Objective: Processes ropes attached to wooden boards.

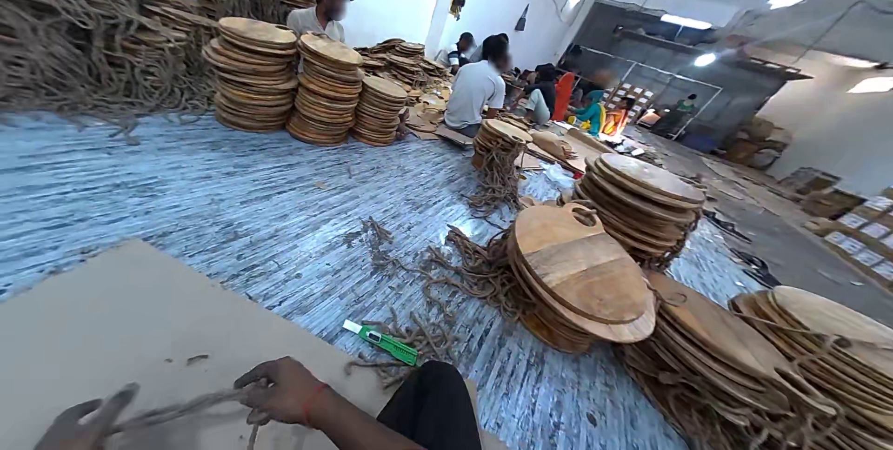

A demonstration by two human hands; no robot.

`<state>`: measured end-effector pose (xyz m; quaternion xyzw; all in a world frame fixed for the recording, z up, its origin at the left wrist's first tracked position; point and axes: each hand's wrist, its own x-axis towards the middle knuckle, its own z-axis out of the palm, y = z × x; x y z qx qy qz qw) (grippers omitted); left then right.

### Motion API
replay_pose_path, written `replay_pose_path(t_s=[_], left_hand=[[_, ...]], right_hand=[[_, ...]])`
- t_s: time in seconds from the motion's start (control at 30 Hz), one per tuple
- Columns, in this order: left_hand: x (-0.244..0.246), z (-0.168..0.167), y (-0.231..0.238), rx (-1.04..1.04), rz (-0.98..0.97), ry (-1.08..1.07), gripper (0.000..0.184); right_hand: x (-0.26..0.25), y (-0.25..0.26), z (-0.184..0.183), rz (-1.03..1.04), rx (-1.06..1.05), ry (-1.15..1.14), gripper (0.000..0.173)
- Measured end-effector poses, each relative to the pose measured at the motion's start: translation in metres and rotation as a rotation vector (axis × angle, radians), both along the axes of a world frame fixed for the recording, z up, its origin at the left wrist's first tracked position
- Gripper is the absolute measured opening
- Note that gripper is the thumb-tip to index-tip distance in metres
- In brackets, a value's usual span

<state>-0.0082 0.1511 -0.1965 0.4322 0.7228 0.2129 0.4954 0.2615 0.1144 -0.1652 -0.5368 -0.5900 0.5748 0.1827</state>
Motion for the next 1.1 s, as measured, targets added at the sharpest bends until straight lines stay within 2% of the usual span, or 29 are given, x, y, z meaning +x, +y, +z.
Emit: replay_pose_path(t_s=[0.07, 0.1, 0.13, 0.2, 0.27, 0.37, 0.43, 0.53, 0.63, 0.7, 0.8, 0.93, 1.0, 1.1], left_hand=[[0.015, 0.001, -0.004, 0.037, -0.402, 0.385, 0.065], [0.026, 0.001, -0.007, 0.090, -0.549, 0.466, 0.062], [0.037, 0.000, -0.011, 0.183, -0.674, 0.468, 0.060], [0.059, 0.004, -0.022, 0.353, -0.866, 0.337, 0.064], [0.082, 0.004, -0.036, 0.335, -0.964, 0.152, 0.057], [0.101, -0.023, -0.043, 0.260, -0.928, 0.030, 0.038], [0.102, -0.027, -0.037, 0.248, -0.861, 0.070, 0.041], [0.095, -0.011, -0.032, 0.148, -0.754, 0.121, 0.050], [0.090, -0.010, -0.033, 0.120, -0.641, 0.180, 0.042], [0.086, -0.014, -0.029, 0.108, -0.583, 0.192, 0.039], [0.080, -0.019, -0.021, 0.113, -0.480, 0.148, 0.036], [0.076, -0.012, -0.020, 0.105, -0.341, -0.009, 0.032], [0.072, -0.007, -0.021, 0.115, -0.300, -0.077, 0.030], [0.072, -0.001, -0.020, 0.161, -0.248, -0.113, 0.031]], right_hand=[[0.015, -0.004, -0.010, -0.111, 0.046, 0.010, 0.035], [0.022, -0.007, -0.014, -0.152, 0.079, 0.010, 0.033], [0.029, -0.012, -0.017, -0.169, 0.105, 0.021, 0.031], [0.034, -0.023, -0.024, -0.153, 0.146, 0.096, 0.029], [0.032, -0.035, -0.032, -0.145, 0.148, 0.211, 0.026], [0.041, -0.038, -0.044, -0.255, 0.134, 0.306, 0.022], [0.060, -0.035, -0.053, -0.394, 0.113, 0.284, 0.022], [0.091, -0.031, -0.068, -0.741, 0.055, 0.213, 0.022], [0.119, -0.023, -0.080, -1.107, 0.108, 0.027, 0.024], [0.123, -0.021, -0.081, -1.062, 0.199, -0.230, 0.026], [0.111, -0.021, -0.081, -0.768, 0.210, -0.554, 0.037], [0.114, -0.016, -0.078, -0.737, 0.027, -0.858, 0.056], [0.116, -0.012, -0.084, -0.685, -0.052, -0.951, 0.055], [0.120, -0.007, -0.084, -0.636, -0.047, -1.026, 0.044]])
